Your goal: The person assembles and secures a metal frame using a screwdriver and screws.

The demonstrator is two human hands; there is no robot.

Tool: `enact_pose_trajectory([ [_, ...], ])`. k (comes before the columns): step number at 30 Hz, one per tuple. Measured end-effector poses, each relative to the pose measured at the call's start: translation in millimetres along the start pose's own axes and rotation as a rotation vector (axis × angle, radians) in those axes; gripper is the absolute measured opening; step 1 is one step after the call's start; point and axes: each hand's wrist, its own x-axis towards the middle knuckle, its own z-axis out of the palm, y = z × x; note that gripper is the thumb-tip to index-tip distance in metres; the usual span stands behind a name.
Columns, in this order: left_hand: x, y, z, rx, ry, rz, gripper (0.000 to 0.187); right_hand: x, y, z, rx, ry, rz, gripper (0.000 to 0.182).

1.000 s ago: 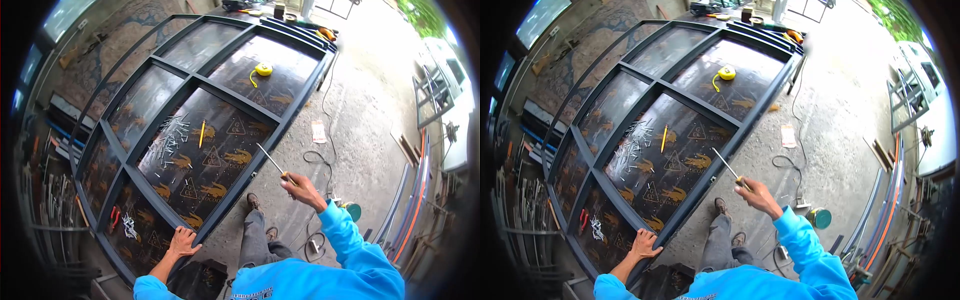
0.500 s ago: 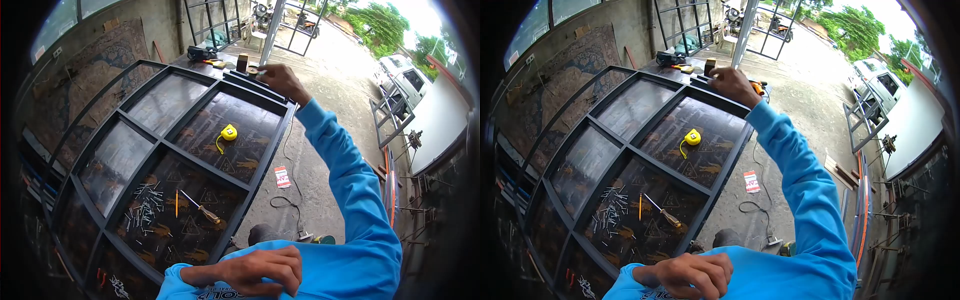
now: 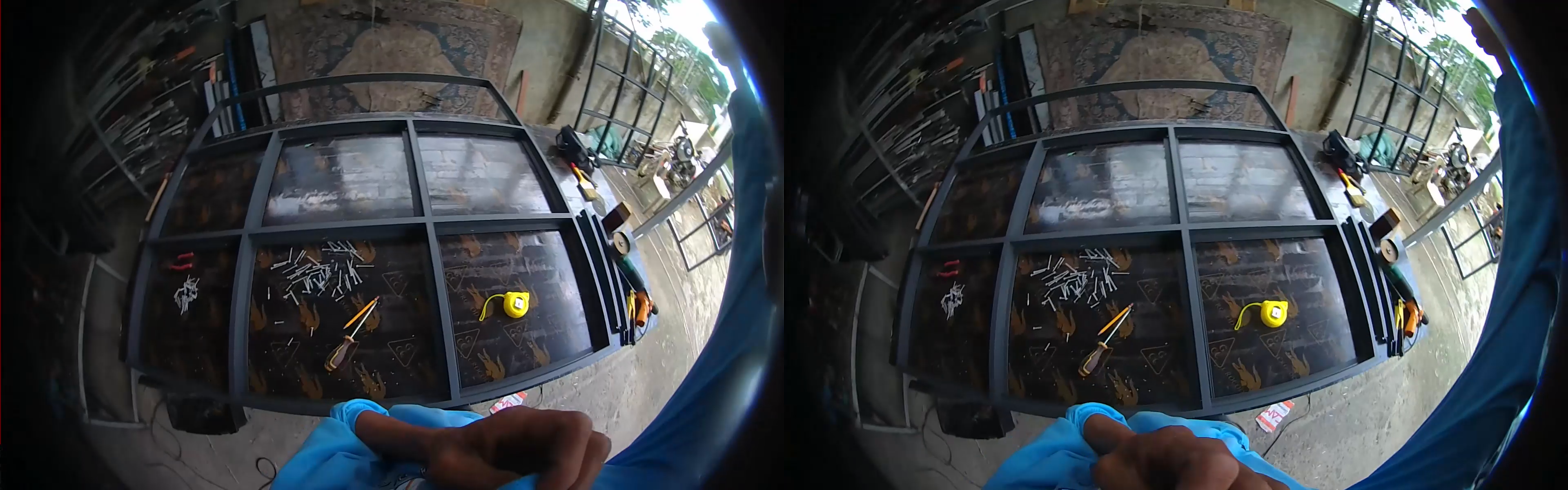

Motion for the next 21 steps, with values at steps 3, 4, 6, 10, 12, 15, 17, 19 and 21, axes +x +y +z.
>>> enact_pose_trajectory([
  [3, 6, 4, -5, 0.056, -0.076, -0.306, 0.036, 63, -104, 64, 0.147, 0.029, -0.151, 0.038],
  [4, 4, 1, -1, 0.006, -0.033, -0.331, 0.027, 79, -144, 80, 0.2, 0.035, -0.193, 0.038],
  [6, -1, -1, -4, 0.122, -0.084, -0.411, 0.025, 95, -225, 111, 0.316, 0.041, -0.262, 0.037],
  [10, -22, 36, -22, 1.034, -0.094, -0.347, 0.017, 85, -360, 216, 0.659, 0.074, -0.363, 0.037],
  [12, -57, 67, -19, 1.389, 0.263, -0.324, 0.016, 13, -442, 203, 0.798, 0.004, -0.349, 0.04],
  [15, -155, 113, -37, 1.527, 1.24, 0.204, 0.029, -86, -517, 155, 0.889, -0.227, -0.324, 0.04],
  [17, -241, 150, -49, 1.711, 1.861, 0.693, 0.033, -125, -564, 197, 0.878, -0.277, -0.409, 0.04],
  [19, -340, 180, -47, 1.67, 2.336, 0.886, 0.058, -185, -599, 216, 0.896, -0.338, -0.383, 0.045],
  [21, -389, 197, -50, 1.668, 2.734, 0.847, 0.076, -245, -640, 282, 0.976, -0.303, -0.358, 0.051],
])
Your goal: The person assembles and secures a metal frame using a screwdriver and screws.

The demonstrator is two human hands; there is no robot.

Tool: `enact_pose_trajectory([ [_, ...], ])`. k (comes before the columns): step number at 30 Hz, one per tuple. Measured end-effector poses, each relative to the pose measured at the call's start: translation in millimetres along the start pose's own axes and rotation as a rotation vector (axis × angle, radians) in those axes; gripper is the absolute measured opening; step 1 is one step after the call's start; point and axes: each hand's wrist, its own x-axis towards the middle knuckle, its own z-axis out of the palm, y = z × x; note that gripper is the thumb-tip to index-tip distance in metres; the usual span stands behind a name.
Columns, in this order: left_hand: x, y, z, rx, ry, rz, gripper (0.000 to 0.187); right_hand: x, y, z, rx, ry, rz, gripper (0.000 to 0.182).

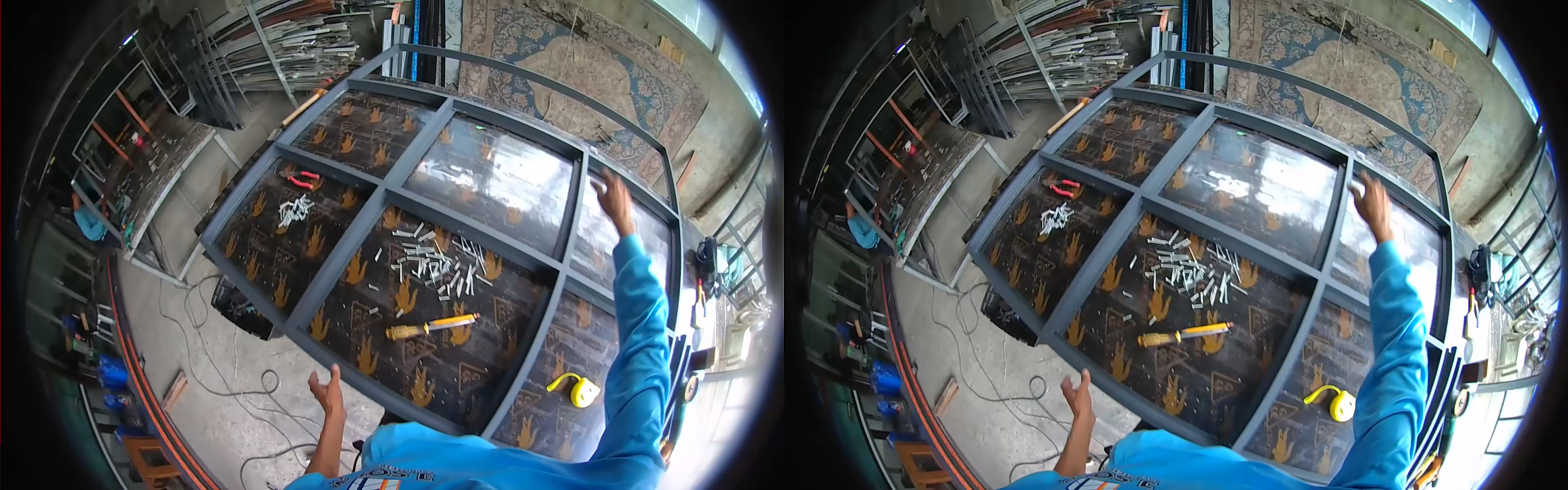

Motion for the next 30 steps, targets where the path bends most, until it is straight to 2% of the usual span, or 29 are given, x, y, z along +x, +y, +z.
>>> enact_pose_trajectory([
  [1, 11, -6, 2, 0.086, 0.046, -0.048, 0.085, -23, 13, 44, -0.03, 0.042, -0.012, 0.054],
  [2, 21, -23, 4, 0.026, -0.121, -0.139, 0.091, -47, 22, 85, -0.051, 0.028, 0.042, 0.06],
  [3, 31, -32, 13, -0.037, -0.287, -0.227, 0.098, -67, 7, 101, -0.004, -0.103, 0.186, 0.065],
  [5, 13, -1, 24, -0.005, -0.394, -0.289, 0.108, -102, -29, 129, 0.136, -0.212, 0.112, 0.076],
  [7, 22, -34, 39, 0.067, -0.218, -0.35, 0.103, -117, -80, 149, 0.234, -0.39, -0.045, 0.084],
  [8, 24, -34, 33, 0.073, -0.194, -0.366, 0.103, -114, -118, 139, 0.269, -0.525, -0.073, 0.085],
  [9, 22, -29, 26, 0.111, -0.233, -0.336, 0.103, -110, -153, 131, 0.298, -0.656, -0.1, 0.087],
  [10, 24, -26, 26, 0.148, -0.284, -0.301, 0.103, -103, -174, 139, 0.158, -0.684, -0.116, 0.084],
  [11, 29, -33, 25, 0.158, -0.283, -0.316, 0.103, -98, -179, 156, 0.155, -0.701, -0.116, 0.084],
  [13, 41, -46, 22, 0.273, -0.361, -0.555, 0.105, -83, -189, 193, 0.358, -0.671, -0.022, 0.077],
  [14, 32, -2, 22, 0.279, -0.315, -0.503, 0.091, -72, -211, 179, 0.26, -0.666, -0.08, 0.07],
  [15, 36, -22, 22, 0.279, -0.328, -0.506, 0.091, -70, -217, 182, 0.247, -0.666, -0.075, 0.07],
  [17, 40, -93, 17, 0.079, -0.41, -0.211, 0.036, -69, -225, 190, 0.168, -0.607, -0.193, 0.064],
  [18, 45, -106, 15, -0.053, -0.531, -0.443, 0.045, -67, -231, 186, 0.184, -0.657, -0.139, 0.056],
  [19, 45, -113, 9, -0.048, -0.544, -0.453, 0.045, -70, -229, 191, 0.171, -0.665, -0.131, 0.056],
  [21, 47, -120, 15, -0.153, -0.6, -0.599, 0.047, -66, -215, 200, 0.307, -0.685, -0.26, 0.049],
  [22, 39, -79, 16, -0.027, -0.591, -0.413, 0.049, -63, -225, 188, 0.349, -0.687, -0.189, 0.042],
  [23, 37, -79, 15, -0.028, -0.61, -0.409, 0.049, -69, -219, 191, 0.336, -0.679, -0.178, 0.042],
  [25, 30, -60, 13, 0.142, -0.597, -0.477, 0.05, -77, -218, 206, 0.435, -0.659, 0.045, 0.036],
  [26, 23, -37, 10, -0.049, -0.617, -0.553, 0.056, -75, -217, 206, 0.418, -0.675, 0.061, 0.042],
  [27, 24, -15, 12, -0.056, -0.603, -0.564, 0.056, -73, -220, 203, 0.421, -0.686, 0.047, 0.042],
  [28, 23, 2, 12, -0.057, -0.595, -0.668, 0.057, -66, -223, 201, 0.328, -0.715, 0.034, 0.048],
  [29, 20, 4, 6, -0.059, -0.586, -0.771, 0.058, -62, -226, 199, 0.237, -0.741, 0.02, 0.054],
  [30, 27, -46, 10, -0.044, -0.537, -0.886, 0.061, -62, -228, 194, 0.302, -0.694, -0.056, 0.06],
])
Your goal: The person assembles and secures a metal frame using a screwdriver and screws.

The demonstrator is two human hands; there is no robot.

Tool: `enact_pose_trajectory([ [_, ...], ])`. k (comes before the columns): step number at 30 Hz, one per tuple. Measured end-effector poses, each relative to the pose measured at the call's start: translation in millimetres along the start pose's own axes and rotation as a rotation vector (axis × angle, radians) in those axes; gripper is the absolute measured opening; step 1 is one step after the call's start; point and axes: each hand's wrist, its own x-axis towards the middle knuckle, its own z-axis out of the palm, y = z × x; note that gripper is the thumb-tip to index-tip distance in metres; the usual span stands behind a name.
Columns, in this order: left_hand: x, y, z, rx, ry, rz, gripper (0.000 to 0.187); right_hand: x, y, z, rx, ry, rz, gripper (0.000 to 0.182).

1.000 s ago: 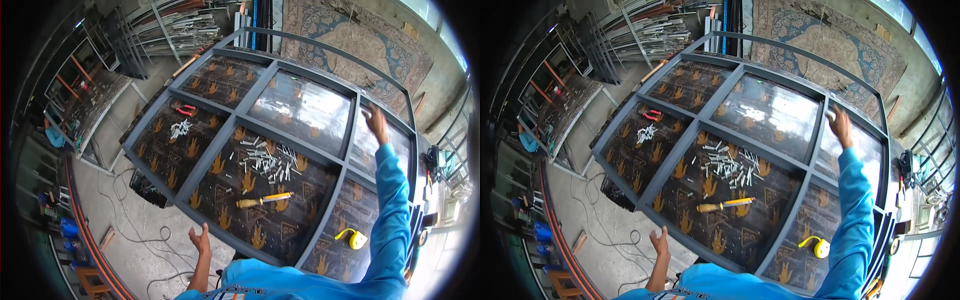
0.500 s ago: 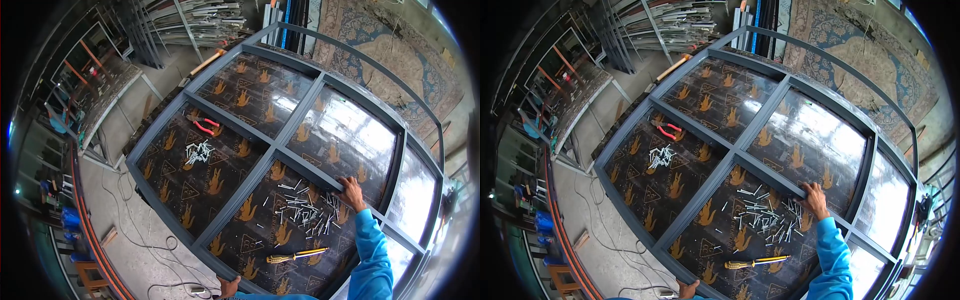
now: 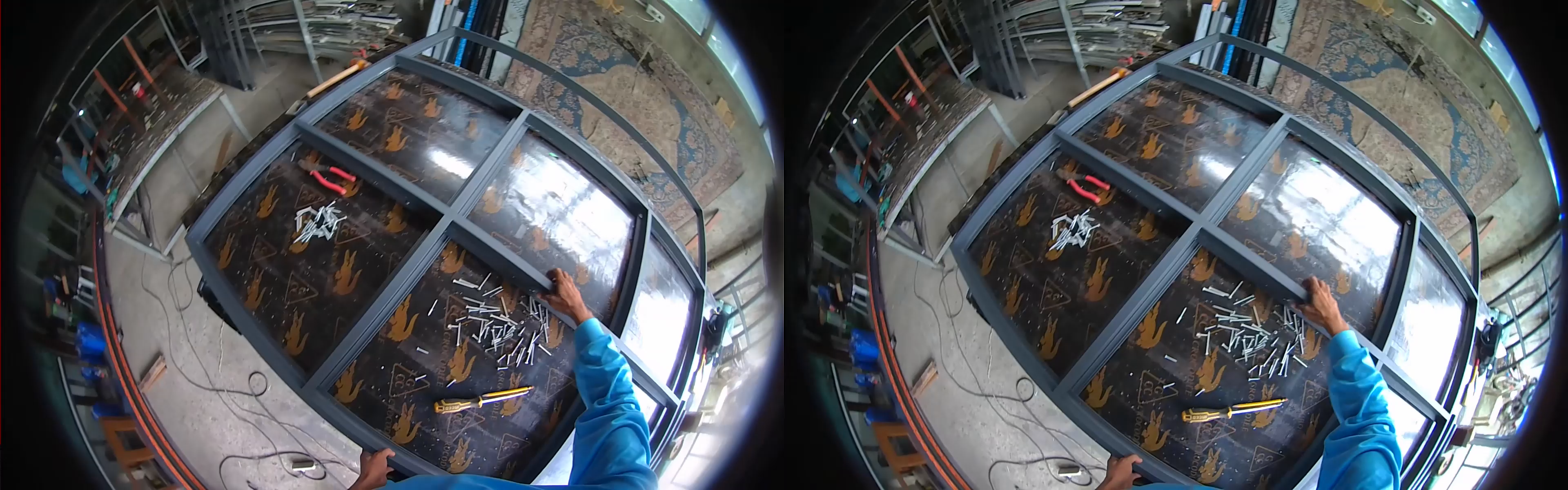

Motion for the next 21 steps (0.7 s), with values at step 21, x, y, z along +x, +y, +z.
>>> enact_pose_trajectory([
  [21, -47, 1, 44, -0.162, 0.43, 0.511, 0.048, 37, 1, -15, 0.03, -0.273, 0.142, 0.072],
])
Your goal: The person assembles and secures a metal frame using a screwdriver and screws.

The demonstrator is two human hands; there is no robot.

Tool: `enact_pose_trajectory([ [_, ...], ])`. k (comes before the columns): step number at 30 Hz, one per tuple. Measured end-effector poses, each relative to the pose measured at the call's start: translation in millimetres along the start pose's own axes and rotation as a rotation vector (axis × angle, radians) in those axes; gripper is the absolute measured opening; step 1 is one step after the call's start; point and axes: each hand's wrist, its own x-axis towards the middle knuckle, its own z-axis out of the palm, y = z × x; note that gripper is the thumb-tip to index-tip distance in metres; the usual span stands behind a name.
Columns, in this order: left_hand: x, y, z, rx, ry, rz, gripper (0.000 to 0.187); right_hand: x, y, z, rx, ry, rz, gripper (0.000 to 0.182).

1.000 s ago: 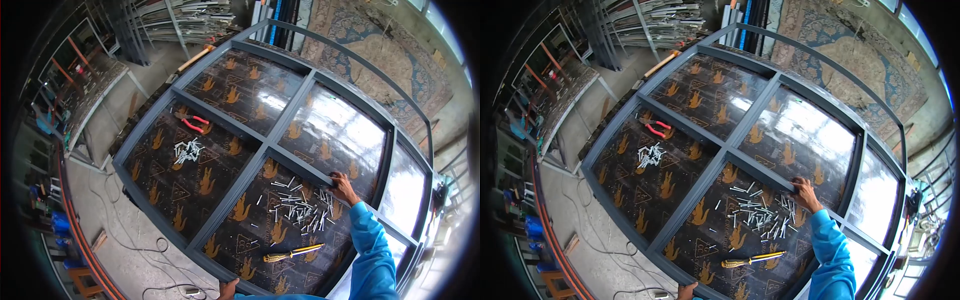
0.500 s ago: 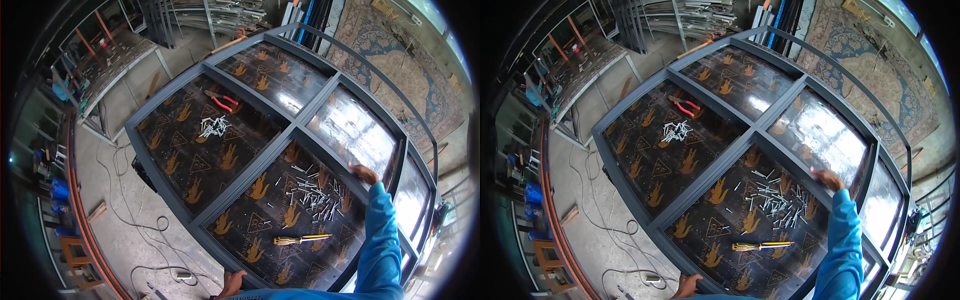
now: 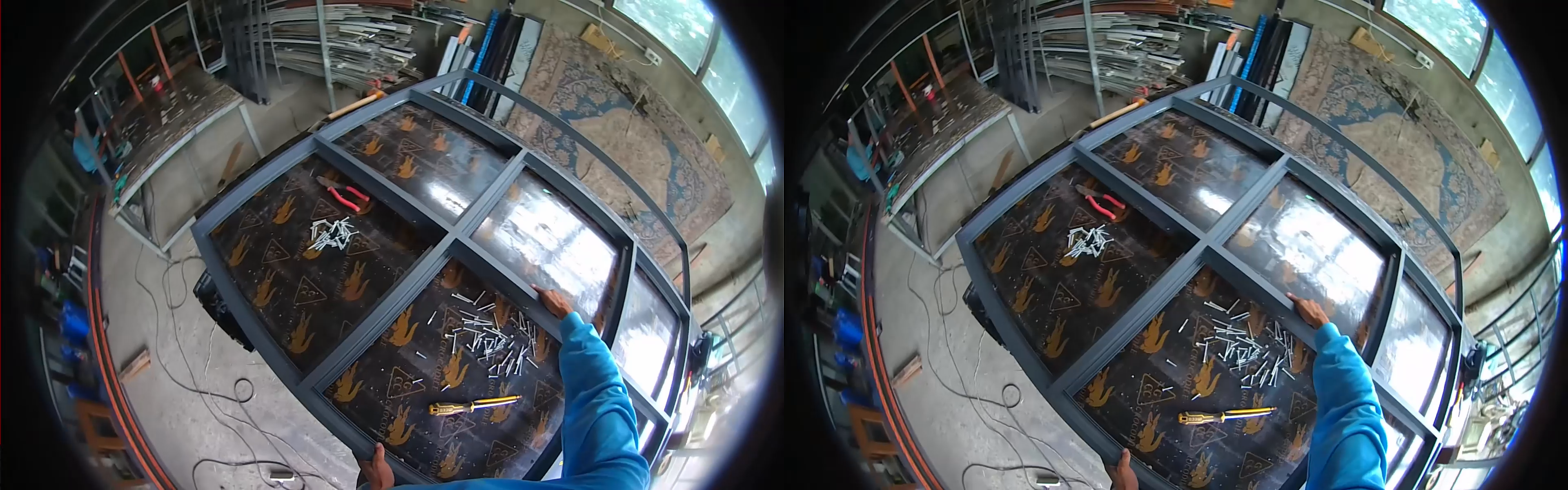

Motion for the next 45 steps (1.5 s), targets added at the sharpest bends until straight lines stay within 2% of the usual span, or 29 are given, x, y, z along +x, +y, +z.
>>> enact_pose_trajectory([
  [2, 3, -7, -3, 0.001, 0.006, -0.01, 0.047, 2, 7, 5, -0.018, 0.002, 0.074, 0.063],
  [3, 5, -10, -4, -0.005, 0.005, -0.01, 0.047, 2, 12, 8, -0.073, 0.074, -0.088, 0.044],
  [5, 5, -7, -6, -0.043, -0.024, -0.019, 0.046, 9, 31, 9, -0.296, 0.13, -0.349, 0.034],
  [6, 2, -3, -9, -0.095, -0.074, -0.043, 0.052, 11, 37, 8, -0.43, 0.127, -0.378, 0.035],
  [7, -3, 6, -13, -0.146, -0.123, -0.068, 0.059, -2, 28, 1, -0.429, 0.132, -0.36, 0.034],
  [8, -6, 4, -16, -0.113, -0.143, -0.081, 0.059, -17, -5, -15, -0.356, 0.074, -0.256, 0.034],
  [9, -4, 4, -13, -0.119, -0.101, -0.13, 0.058, -8, 18, -2, -0.338, 0.299, -0.399, 0.027],
  [10, 2, 2, -11, -0.126, -0.058, -0.173, 0.057, -6, 19, -5, -0.391, 0.233, -0.34, 0.027],
  [11, 19, -23, -14, -0.14, -0.09, -0.125, 0.058, -4, 15, -11, -0.442, 0.17, -0.281, 0.027],
  [16, 14, -4, -28, -0.199, -0.141, -0.085, 0.056, -51, -28, -37, -0.437, 0.161, -0.224, 0.026],
  [18, 2, 16, -38, -0.254, -0.107, -0.042, 0.052, -73, -42, -43, -0.424, 0.22, -0.202, 0.027],
  [19, 1, 21, -45, -0.17, -0.074, -0.052, 0.049, -74, -37, -43, -0.417, 0.228, -0.24, 0.028],
  [20, 1, 23, -49, -0.169, -0.116, -0.023, 0.049, -83, -44, -48, -0.411, 0.24, -0.282, 0.028],
  [22, 3, 29, -54, -0.164, -0.173, 0.014, 0.047, -120, -66, -53, -0.324, 0.318, -0.214, 0.023],
  [24, 5, 27, -66, -0.122, -0.251, 0.054, 0.045, -148, -74, -53, -0.37, 0.346, -0.201, 0.023],
  [30, 27, -3, -127, -0.08, -0.394, 0.119, 0.039, -227, -81, -43, -0.331, 0.466, -0.181, 0.023],
  [32, 40, -13, -155, -0.062, -0.43, 0.143, 0.038, -269, -90, -22, -0.428, 0.57, -0.31, 0.023],
  [36, 65, -24, -198, -0.061, -0.513, 0.167, 0.035, -355, -124, 0, -0.383, 0.53, -0.078, 0.019],
  [37, 69, -24, -206, -0.077, -0.532, 0.161, 0.034, -372, -131, 6, -0.42, 0.576, -0.129, 0.016],
  [42, 114, -16, -262, -0.083, -0.569, 0.159, 0.031, -423, -158, 19, -0.445, 0.572, -0.019, 0.016],
  [44, 143, -7, -287, -0.086, -0.59, 0.177, 0.03, -453, -195, 15, -0.323, 0.551, -0.02, 0.02],
  [45, 159, -4, -298, -0.107, -0.612, 0.183, 0.03, -457, -203, 13, -0.367, 0.566, -0.023, 0.018],
])
